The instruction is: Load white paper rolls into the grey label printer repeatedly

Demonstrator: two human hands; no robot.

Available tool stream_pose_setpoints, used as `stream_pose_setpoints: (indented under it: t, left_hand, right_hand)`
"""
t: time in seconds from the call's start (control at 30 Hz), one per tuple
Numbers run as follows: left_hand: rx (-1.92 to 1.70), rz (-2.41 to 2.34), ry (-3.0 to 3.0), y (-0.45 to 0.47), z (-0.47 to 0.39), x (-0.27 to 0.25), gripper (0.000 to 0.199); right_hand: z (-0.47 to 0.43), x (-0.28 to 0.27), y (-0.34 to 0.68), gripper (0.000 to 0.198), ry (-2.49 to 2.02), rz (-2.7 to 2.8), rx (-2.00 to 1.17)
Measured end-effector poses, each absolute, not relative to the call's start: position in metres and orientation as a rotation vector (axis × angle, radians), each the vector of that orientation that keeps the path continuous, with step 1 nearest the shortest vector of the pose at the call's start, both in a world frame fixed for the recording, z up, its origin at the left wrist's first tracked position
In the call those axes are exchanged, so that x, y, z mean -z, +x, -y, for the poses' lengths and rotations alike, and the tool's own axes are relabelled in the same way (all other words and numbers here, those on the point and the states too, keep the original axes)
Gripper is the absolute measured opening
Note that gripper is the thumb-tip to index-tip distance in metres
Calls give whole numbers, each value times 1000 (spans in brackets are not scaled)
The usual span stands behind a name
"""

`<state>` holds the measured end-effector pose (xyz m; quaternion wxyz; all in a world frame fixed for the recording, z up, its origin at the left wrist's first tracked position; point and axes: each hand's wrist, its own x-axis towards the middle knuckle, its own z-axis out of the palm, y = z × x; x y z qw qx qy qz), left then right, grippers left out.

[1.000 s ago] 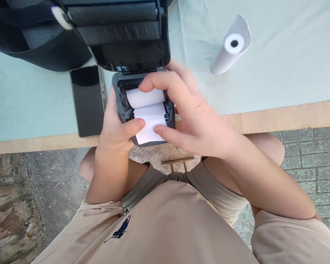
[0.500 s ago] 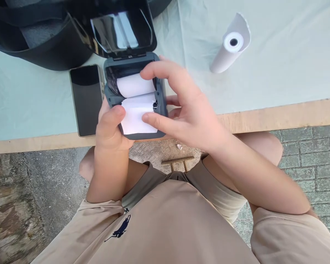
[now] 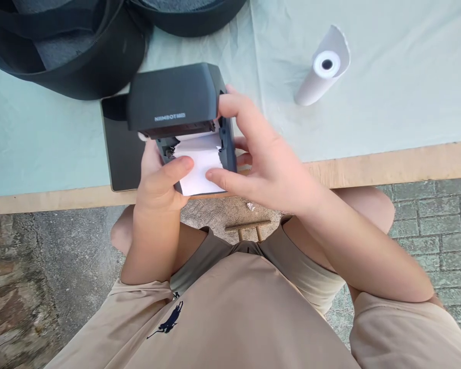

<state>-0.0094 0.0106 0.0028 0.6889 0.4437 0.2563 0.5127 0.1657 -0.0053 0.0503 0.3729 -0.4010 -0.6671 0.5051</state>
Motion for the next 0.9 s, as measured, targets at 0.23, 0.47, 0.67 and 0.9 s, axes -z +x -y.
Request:
stream_pose_setpoints:
  t: [0.23, 0.47, 0.67, 0.9]
  left_hand:
    - [-1084, -650, 976, -10, -9, -12, 53]
    - [-1156, -531, 1043, -8, -11, 4, 73]
    - [-1109, -544, 937, -6, -7, -5, 64]
    - [-1074, -644, 966, -5, -4, -14, 57]
  right_hand:
    - [7, -53, 163, 42, -1057, 1559, -1336]
    - [8, -57, 160, 53, -1147, 1391, -1337]
    - [7, -52, 162, 66, -1068, 1368, -1516]
    - [6, -46, 163, 72, -1066, 1435, -1527]
